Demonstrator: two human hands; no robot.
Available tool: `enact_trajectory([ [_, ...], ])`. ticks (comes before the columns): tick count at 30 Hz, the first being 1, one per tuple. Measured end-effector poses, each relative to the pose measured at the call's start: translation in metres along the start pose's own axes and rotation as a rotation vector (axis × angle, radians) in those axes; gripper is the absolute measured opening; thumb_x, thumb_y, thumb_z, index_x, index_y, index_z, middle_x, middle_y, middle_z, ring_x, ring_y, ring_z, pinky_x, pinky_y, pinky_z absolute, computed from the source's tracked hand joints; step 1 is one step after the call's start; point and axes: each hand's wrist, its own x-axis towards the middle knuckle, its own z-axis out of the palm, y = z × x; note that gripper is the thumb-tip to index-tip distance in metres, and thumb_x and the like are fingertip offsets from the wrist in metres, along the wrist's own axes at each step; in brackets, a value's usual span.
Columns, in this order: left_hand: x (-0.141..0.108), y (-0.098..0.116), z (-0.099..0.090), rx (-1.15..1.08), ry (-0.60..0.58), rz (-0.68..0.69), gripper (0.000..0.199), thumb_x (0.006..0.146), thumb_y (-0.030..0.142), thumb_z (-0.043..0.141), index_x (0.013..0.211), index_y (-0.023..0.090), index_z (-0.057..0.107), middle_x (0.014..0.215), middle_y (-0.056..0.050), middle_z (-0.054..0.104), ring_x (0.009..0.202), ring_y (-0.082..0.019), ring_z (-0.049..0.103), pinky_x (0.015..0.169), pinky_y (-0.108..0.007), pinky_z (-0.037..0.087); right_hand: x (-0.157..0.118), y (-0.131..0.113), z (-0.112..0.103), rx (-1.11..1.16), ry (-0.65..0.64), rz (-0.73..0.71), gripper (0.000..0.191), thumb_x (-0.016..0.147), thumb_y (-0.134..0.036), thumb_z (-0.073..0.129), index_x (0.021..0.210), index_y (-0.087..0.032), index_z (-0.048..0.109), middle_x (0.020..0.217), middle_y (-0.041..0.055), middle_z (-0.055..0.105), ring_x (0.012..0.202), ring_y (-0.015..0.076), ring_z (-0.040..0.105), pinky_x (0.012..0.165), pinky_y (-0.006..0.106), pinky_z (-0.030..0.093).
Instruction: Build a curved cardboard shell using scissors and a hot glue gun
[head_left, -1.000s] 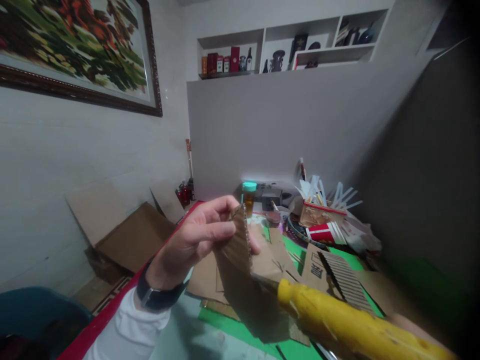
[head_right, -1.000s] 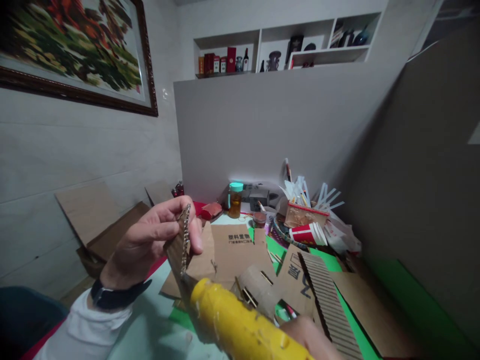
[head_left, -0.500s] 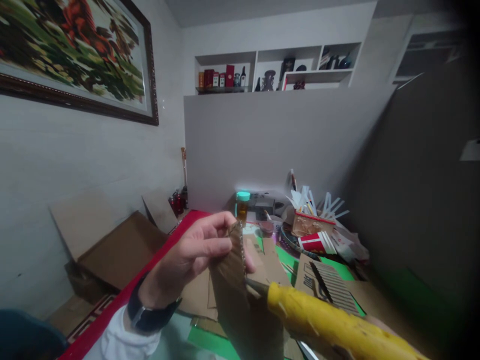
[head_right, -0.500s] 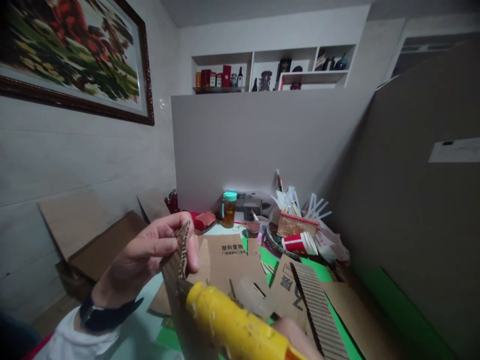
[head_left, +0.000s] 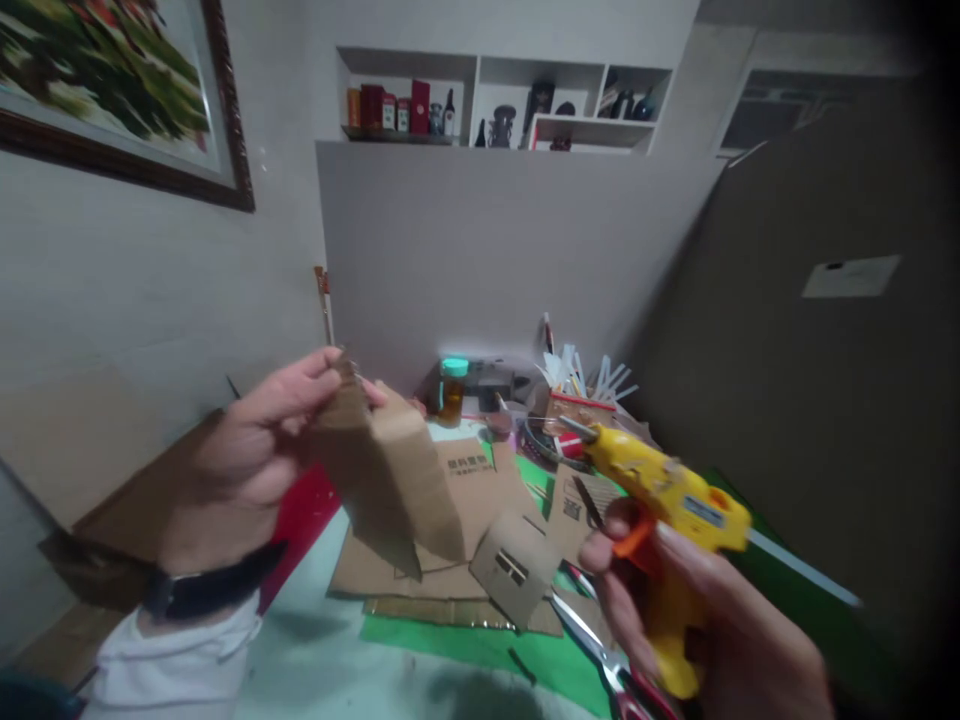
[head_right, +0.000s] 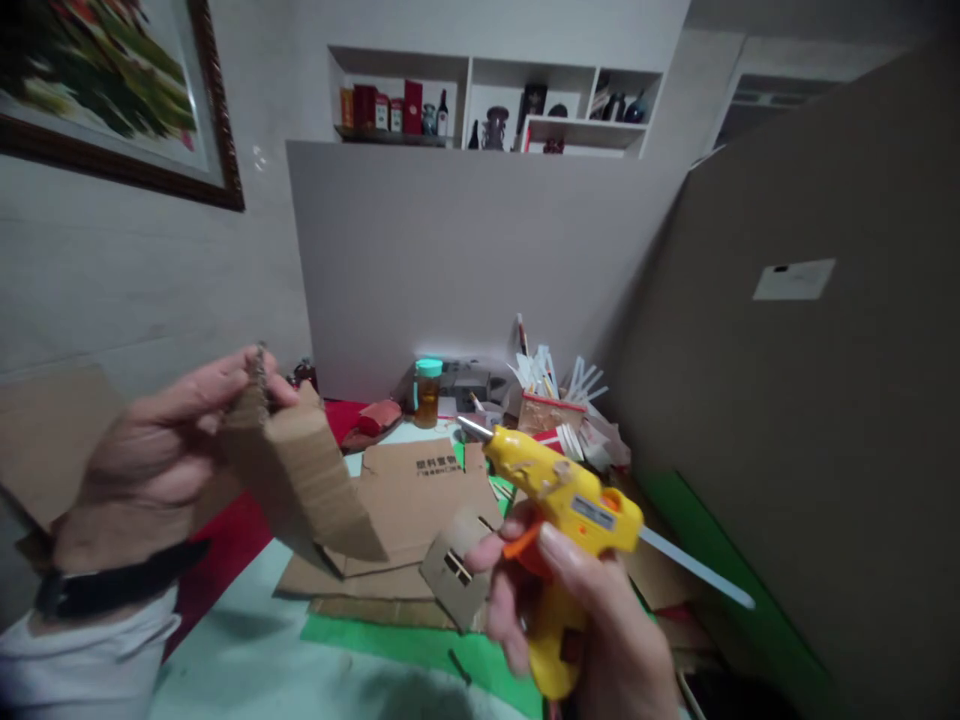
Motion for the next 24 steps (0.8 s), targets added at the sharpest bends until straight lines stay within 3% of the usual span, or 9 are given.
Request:
enact_trajectory([
  [2,-0.002,0.008,-0.005,-0.028,0.04,0.027,0.014,0.086,0.008,0.056,0.084,0.011,0.07,0.077,-0.007,0.078,0.074,-0.018,0.073,0.07,-0.023,0.061,0.008,0.017,-0.003,0.038,-0.055,0.112,0.031,0.086,-0.049,0.066,0.089,-0.019,0.066,0.077,0.007,0.069,0.06,0.0119,0.06,0.057,0.02,0.048],
  [4,-0.005,0.013,-0.008,-0.028,0.102,0.07,0.021,0.088,0.008,0.051,0.082,0.012,0.071,0.076,-0.005,0.079,0.073,-0.018,0.073,0.07,-0.025,0.062,0.012,0.039,-0.006,0.016,-0.079,0.199,0.04,0.078,-0.054,0.072,0.083,-0.015,0.065,0.07,0.0081,0.069,0.058,0.013,0.061,0.053,0.019,0.045],
  [7,-0.004,0.012,-0.01,0.019,0.187,0.114,0.021,0.092,0.016,0.053,0.083,0.016,0.071,0.075,-0.002,0.078,0.075,-0.018,0.072,0.072,-0.026,0.062,0.009,0.076,-0.006,-0.034,-0.091,0.355,0.04,0.079,-0.051,0.071,0.079,-0.012,0.061,0.054,0.0018,0.059,0.041,0.0059,0.046,0.042,0.015,0.033],
  [9,-0.002,0.009,-0.01,0.03,0.182,0.094,0.017,0.091,0.017,0.054,0.084,0.017,0.07,0.076,-0.002,0.078,0.077,-0.017,0.071,0.072,-0.024,0.061,0.004,0.099,-0.003,-0.06,-0.12,0.431,0.035,0.075,-0.048,0.068,0.077,-0.014,0.058,0.052,-0.0025,0.054,0.039,0.005,0.038,0.041,0.016,0.032],
  [14,0.004,0.001,-0.004,0.021,0.125,0.002,0.011,0.084,0.01,0.058,0.084,0.016,0.067,0.077,-0.007,0.075,0.075,-0.019,0.072,0.073,-0.027,0.059,-0.013,0.129,0.007,-0.284,-0.211,0.571,0.04,0.083,-0.038,0.046,0.054,-0.013,0.057,0.042,-0.0005,0.046,0.036,0.0068,0.037,0.042,0.019,0.03],
  [17,0.005,-0.001,0.0,0.037,0.079,-0.036,0.009,0.083,0.01,0.06,0.083,0.017,0.065,0.078,-0.007,0.075,0.076,-0.021,0.072,0.068,-0.025,0.057,-0.023,0.127,0.007,-0.448,-0.186,0.553,0.044,0.093,-0.045,0.04,0.073,-0.014,0.064,0.056,0.0027,0.056,0.049,0.0119,0.051,0.048,0.02,0.037],
  [19,0.005,-0.003,0.002,0.026,0.039,-0.035,0.009,0.083,0.01,0.059,0.084,0.017,0.065,0.075,-0.006,0.073,0.069,-0.017,0.07,0.064,-0.021,0.056,-0.027,0.123,0.005,-0.571,-0.148,0.484,0.041,0.091,-0.055,0.049,0.086,-0.018,0.065,0.074,0.0039,0.062,0.069,0.0166,0.058,0.057,0.023,0.042],
  [21,0.005,-0.005,0.004,0.008,0.001,-0.046,0.007,0.083,0.01,0.06,0.083,0.015,0.065,0.072,-0.004,0.071,0.06,-0.013,0.065,0.061,-0.018,0.055,-0.027,0.122,0.003,-0.707,-0.121,0.413,0.04,0.087,-0.06,0.057,0.081,-0.021,0.064,0.078,0.0034,0.059,0.076,0.0186,0.056,0.061,0.025,0.041],
  [24,0.005,-0.01,0.006,-0.026,-0.05,-0.093,0.008,0.08,0.009,0.066,0.084,0.016,0.065,0.068,0.0,0.068,0.055,-0.01,0.061,0.056,-0.014,0.052,-0.02,0.129,0.004,-0.898,-0.134,0.335,0.049,0.083,-0.062,0.058,0.057,-0.021,0.051,0.057,0.001,0.042,0.06,0.0174,0.046,0.056,0.028,0.033],
])
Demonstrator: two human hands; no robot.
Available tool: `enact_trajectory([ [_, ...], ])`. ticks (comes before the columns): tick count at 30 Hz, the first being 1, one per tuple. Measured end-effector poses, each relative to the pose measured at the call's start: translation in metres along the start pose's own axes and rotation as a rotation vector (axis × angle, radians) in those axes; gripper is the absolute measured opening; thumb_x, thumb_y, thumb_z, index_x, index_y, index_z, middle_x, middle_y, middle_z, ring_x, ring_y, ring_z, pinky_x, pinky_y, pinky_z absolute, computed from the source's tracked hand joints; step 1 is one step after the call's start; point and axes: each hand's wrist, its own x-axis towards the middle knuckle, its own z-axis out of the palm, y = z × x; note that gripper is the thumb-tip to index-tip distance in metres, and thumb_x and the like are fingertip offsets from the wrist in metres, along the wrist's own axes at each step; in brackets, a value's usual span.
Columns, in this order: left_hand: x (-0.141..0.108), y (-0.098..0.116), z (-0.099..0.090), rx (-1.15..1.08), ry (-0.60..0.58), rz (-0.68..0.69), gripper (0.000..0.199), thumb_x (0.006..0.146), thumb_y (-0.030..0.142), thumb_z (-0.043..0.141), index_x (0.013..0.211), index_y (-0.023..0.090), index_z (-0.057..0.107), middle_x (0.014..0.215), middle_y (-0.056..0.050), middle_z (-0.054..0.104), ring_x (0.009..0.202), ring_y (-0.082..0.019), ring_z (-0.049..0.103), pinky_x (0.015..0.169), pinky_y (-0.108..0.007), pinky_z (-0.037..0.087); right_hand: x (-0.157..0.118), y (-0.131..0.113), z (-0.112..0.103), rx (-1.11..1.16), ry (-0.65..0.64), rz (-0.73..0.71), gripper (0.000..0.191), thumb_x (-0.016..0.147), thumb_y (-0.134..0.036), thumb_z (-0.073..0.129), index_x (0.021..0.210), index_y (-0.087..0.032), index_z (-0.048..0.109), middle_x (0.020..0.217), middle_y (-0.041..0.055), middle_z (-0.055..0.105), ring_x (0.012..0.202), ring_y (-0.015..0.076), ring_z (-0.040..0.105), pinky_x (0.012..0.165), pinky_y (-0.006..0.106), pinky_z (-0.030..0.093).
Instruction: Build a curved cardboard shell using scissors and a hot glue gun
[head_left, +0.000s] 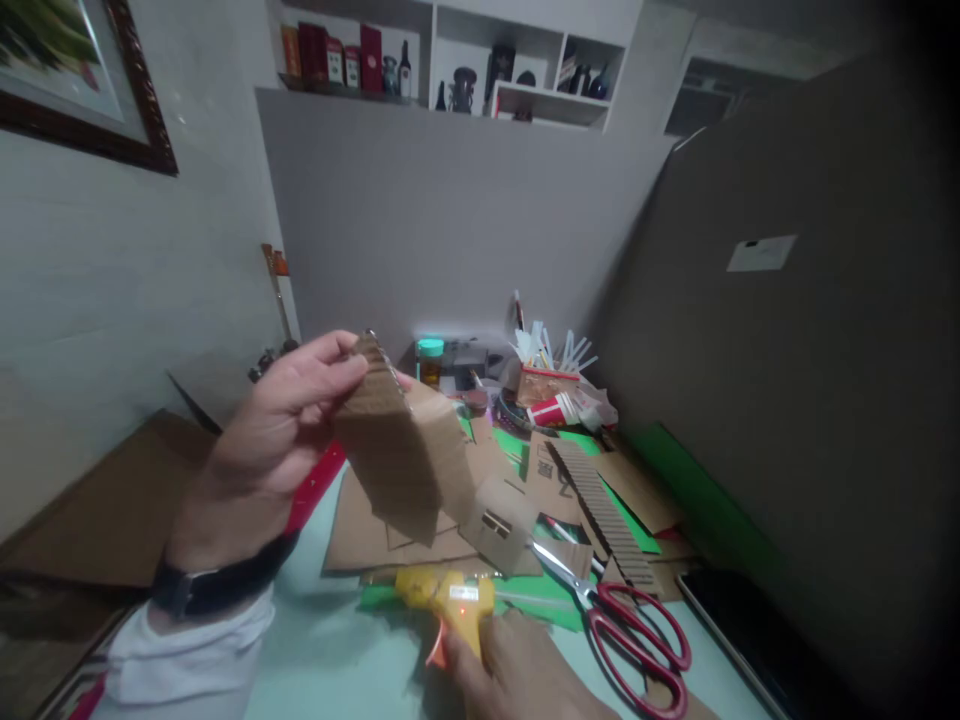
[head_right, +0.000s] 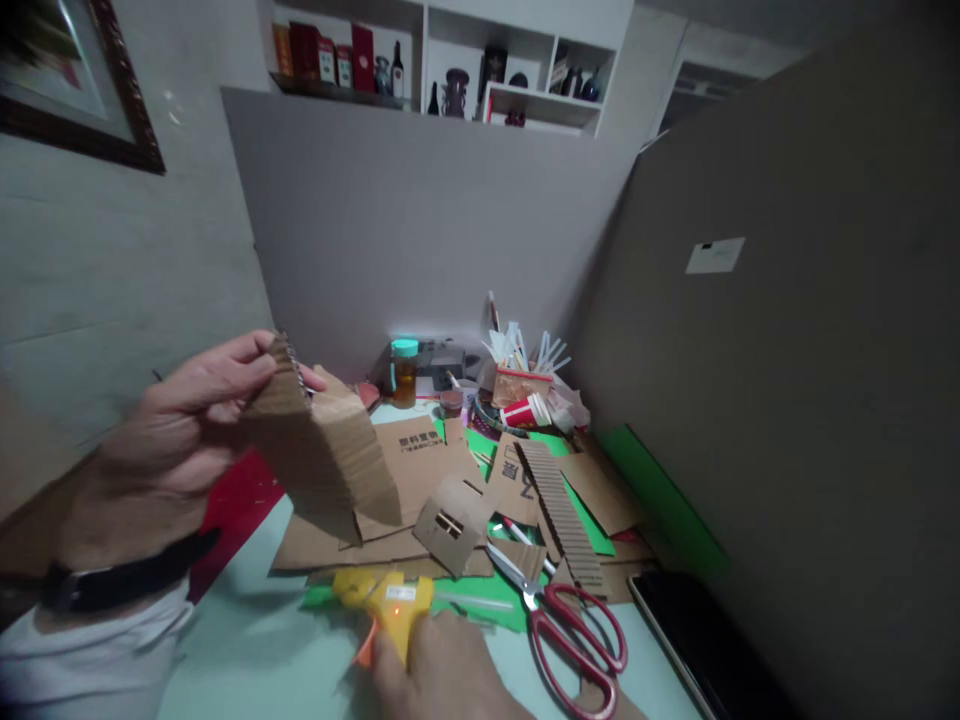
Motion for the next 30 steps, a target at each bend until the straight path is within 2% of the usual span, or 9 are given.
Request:
enact_trajectory([
  [5,-0.001,-0.011,0.008,0.028,-0.083,-0.042,0.007,0.084,0.012,0.067,0.088,0.017,0.065,0.063,0.002,0.065,0.054,-0.007,0.06,0.053,-0.011,0.049,0.009,-0.009,-0.004,-0.21,0.034,-0.122,0.057,0.068,-0.057,0.069,0.045,-0.023,0.029,0.046,-0.0036,0.015,0.048,0.0147,0.028,0.052,0.03,0.023],
  [8,-0.005,-0.017,0.016,0.051,-0.133,-0.075,0.006,0.086,0.016,0.066,0.091,0.017,0.064,0.067,-0.001,0.068,0.056,-0.009,0.062,0.058,-0.014,0.052,-0.002,-0.03,-0.034,-0.24,0.093,-0.199,0.051,0.074,-0.056,0.067,0.05,-0.022,0.037,0.046,-0.0016,0.026,0.05,0.016,0.034,0.053,0.029,0.024],
  [10,-0.008,-0.019,0.022,0.088,-0.155,-0.097,0.004,0.087,0.018,0.064,0.091,0.016,0.063,0.078,-0.006,0.073,0.068,-0.013,0.067,0.066,-0.019,0.055,-0.015,-0.05,-0.061,-0.23,0.171,-0.25,0.043,0.089,-0.056,0.053,0.064,-0.022,0.047,0.058,0.0011,0.043,0.059,0.0175,0.042,0.056,0.029,0.028],
  [12,-0.011,-0.022,0.029,0.122,-0.181,-0.106,0.004,0.088,0.02,0.063,0.089,0.015,0.063,0.084,-0.008,0.075,0.075,-0.014,0.069,0.068,-0.018,0.054,-0.024,-0.072,-0.086,-0.195,0.237,-0.306,0.046,0.098,-0.058,0.039,0.069,-0.022,0.043,0.065,0.0009,0.046,0.061,0.0165,0.043,0.057,0.028,0.03],
  [13,-0.013,-0.023,0.032,0.129,-0.195,-0.109,0.005,0.088,0.02,0.063,0.088,0.015,0.064,0.084,-0.008,0.075,0.075,-0.013,0.069,0.068,-0.017,0.054,-0.027,-0.082,-0.095,-0.126,0.309,-0.351,0.046,0.099,-0.056,0.039,0.069,-0.021,0.043,0.065,0.0001,0.047,0.061,0.0155,0.043,0.058,0.027,0.032],
  [15,-0.015,-0.027,0.039,0.124,-0.219,-0.117,0.005,0.087,0.019,0.063,0.089,0.015,0.065,0.084,-0.007,0.076,0.074,-0.013,0.069,0.068,-0.016,0.053,-0.028,-0.099,-0.106,0.021,0.296,-0.438,0.045,0.099,-0.055,0.042,0.071,-0.021,0.051,0.069,0.0004,0.052,0.066,0.0157,0.049,0.061,0.026,0.035],
  [20,-0.019,-0.036,0.05,0.091,-0.24,-0.15,0.004,0.085,0.018,0.064,0.087,0.015,0.065,0.082,-0.007,0.075,0.077,-0.016,0.07,0.073,-0.022,0.056,-0.018,-0.119,-0.098,0.191,0.113,-0.434,0.048,0.097,-0.059,0.044,0.072,-0.02,0.052,0.07,-0.0011,0.046,0.066,0.0132,0.043,0.057,0.024,0.032],
  [26,-0.022,-0.038,0.057,0.07,-0.202,-0.132,0.004,0.085,0.016,0.064,0.086,0.016,0.067,0.081,-0.004,0.072,0.075,-0.012,0.066,0.072,-0.017,0.052,-0.018,-0.114,-0.077,0.208,0.386,-0.403,0.041,0.093,-0.057,0.051,0.076,-0.022,0.064,0.08,0.0039,0.063,0.082,0.0205,0.062,0.07,0.024,0.049],
  [30,-0.023,-0.041,0.06,0.131,-0.143,-0.135,0.005,0.086,0.017,0.063,0.087,0.015,0.068,0.081,-0.001,0.067,0.067,-0.009,0.059,0.064,-0.015,0.048,-0.014,-0.111,-0.077,0.106,0.433,-0.495,0.036,0.095,-0.05,0.052,0.074,-0.024,0.065,0.066,0.0031,0.063,0.066,0.0208,0.063,0.058,0.025,0.05],
])
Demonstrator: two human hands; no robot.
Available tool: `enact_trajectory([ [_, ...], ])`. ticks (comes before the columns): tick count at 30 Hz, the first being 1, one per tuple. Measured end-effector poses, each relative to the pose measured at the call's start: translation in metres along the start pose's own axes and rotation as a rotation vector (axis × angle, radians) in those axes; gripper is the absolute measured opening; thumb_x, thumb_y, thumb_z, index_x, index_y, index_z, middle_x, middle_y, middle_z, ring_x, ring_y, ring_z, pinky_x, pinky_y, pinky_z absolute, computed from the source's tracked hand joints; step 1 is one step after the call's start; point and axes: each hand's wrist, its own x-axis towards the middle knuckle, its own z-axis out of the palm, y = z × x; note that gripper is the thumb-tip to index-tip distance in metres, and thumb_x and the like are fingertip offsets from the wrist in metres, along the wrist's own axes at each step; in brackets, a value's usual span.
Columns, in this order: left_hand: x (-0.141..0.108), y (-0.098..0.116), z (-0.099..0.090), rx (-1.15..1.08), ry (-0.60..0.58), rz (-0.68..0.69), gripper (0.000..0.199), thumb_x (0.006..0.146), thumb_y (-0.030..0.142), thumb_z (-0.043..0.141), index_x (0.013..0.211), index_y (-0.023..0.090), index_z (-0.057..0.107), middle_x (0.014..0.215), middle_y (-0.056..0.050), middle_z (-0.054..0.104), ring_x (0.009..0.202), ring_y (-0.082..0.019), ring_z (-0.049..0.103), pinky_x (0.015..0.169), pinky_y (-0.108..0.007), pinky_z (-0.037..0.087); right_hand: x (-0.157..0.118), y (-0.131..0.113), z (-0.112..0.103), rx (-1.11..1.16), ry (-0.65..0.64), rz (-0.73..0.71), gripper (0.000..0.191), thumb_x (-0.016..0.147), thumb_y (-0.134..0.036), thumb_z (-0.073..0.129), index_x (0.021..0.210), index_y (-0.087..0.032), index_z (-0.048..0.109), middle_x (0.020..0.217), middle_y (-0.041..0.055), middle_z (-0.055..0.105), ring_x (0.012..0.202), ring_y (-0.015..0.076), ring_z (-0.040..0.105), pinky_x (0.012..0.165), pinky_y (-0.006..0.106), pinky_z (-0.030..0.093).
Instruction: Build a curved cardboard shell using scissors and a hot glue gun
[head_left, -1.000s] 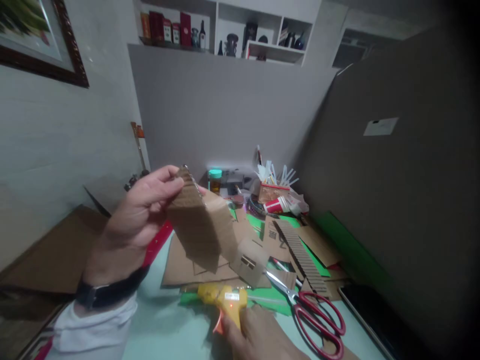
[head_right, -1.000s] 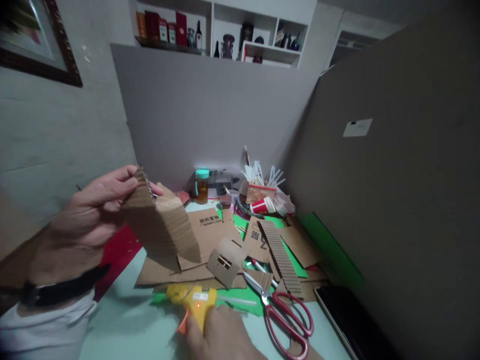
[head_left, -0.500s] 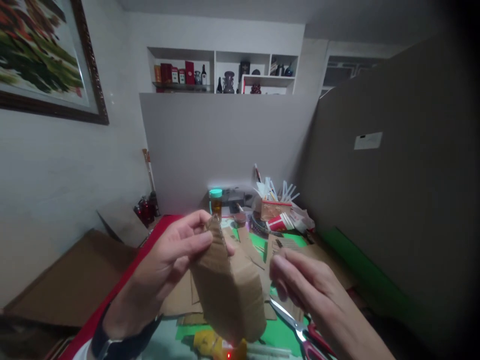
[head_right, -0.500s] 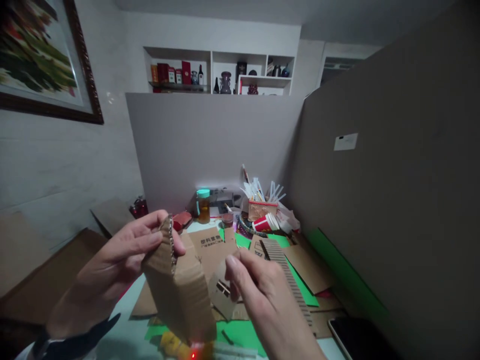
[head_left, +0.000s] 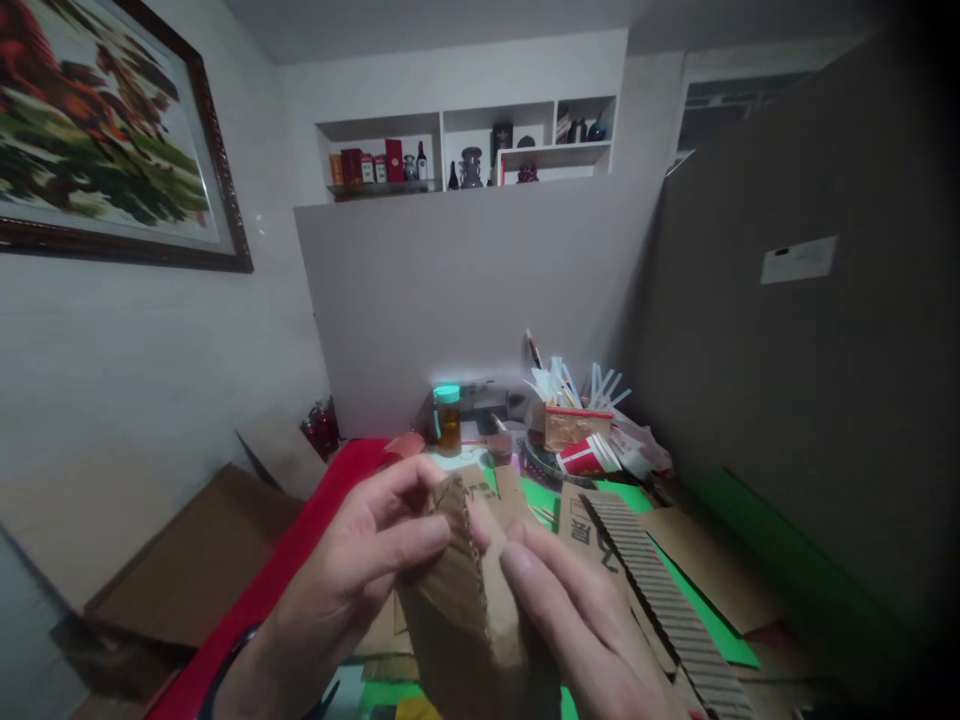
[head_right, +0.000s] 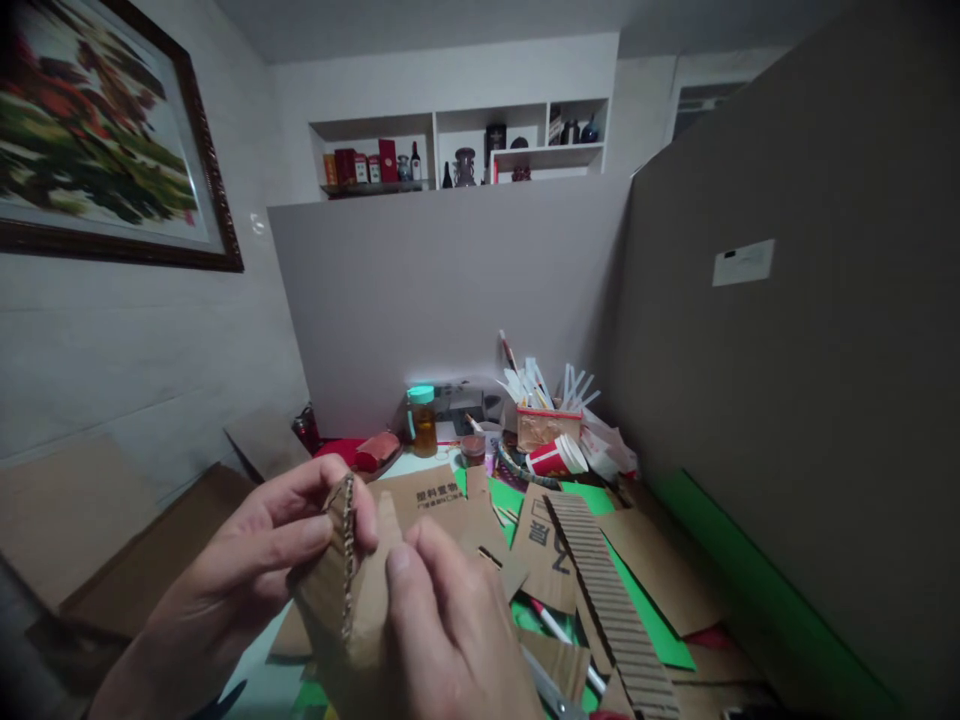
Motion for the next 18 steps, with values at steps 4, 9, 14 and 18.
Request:
enact_trajectory([
  [4,0.005,-0.005,0.003,-0.022,0.058,-0.042,0.004,0.084,0.018,0.066,0.088,0.018,0.067,0.082,0.001,0.065,0.068,-0.009,0.059,0.071,-0.017,0.05,0.004,0.005,0.0,-0.012,0.04,-0.13,0.032,0.099,-0.039,0.046,0.074,-0.024,0.059,0.062,0.0012,0.059,0.059,0.0184,0.059,0.055,0.025,0.049],
  [9,0.008,-0.005,0.01,-0.005,0.077,-0.094,0.007,0.083,0.017,0.068,0.089,0.02,0.067,0.085,-0.001,0.071,0.077,-0.014,0.066,0.075,-0.021,0.051,0.0,0.01,0.008,0.078,0.105,-0.064,0.027,0.101,-0.041,0.041,0.084,-0.024,0.053,0.074,0.0001,0.057,0.071,0.0174,0.054,0.064,0.025,0.047],
  [14,0.006,0.001,0.014,0.03,0.075,-0.117,0.026,0.078,0.011,0.073,0.101,0.022,0.069,0.089,-0.001,0.074,0.079,-0.014,0.067,0.075,-0.021,0.052,0.0,0.008,0.008,0.178,0.084,-0.129,0.026,0.103,-0.036,0.04,0.082,-0.023,0.048,0.072,-0.0035,0.049,0.065,0.0125,0.048,0.063,0.022,0.042],
  [18,0.004,0.001,0.013,0.086,0.081,-0.127,0.032,0.076,0.015,0.078,0.106,0.022,0.068,0.09,-0.001,0.074,0.082,-0.014,0.067,0.073,-0.02,0.051,0.001,0.005,0.004,0.142,0.086,-0.155,0.026,0.103,-0.033,0.039,0.082,-0.022,0.048,0.071,-0.0041,0.049,0.06,0.0101,0.046,0.054,0.022,0.036],
])
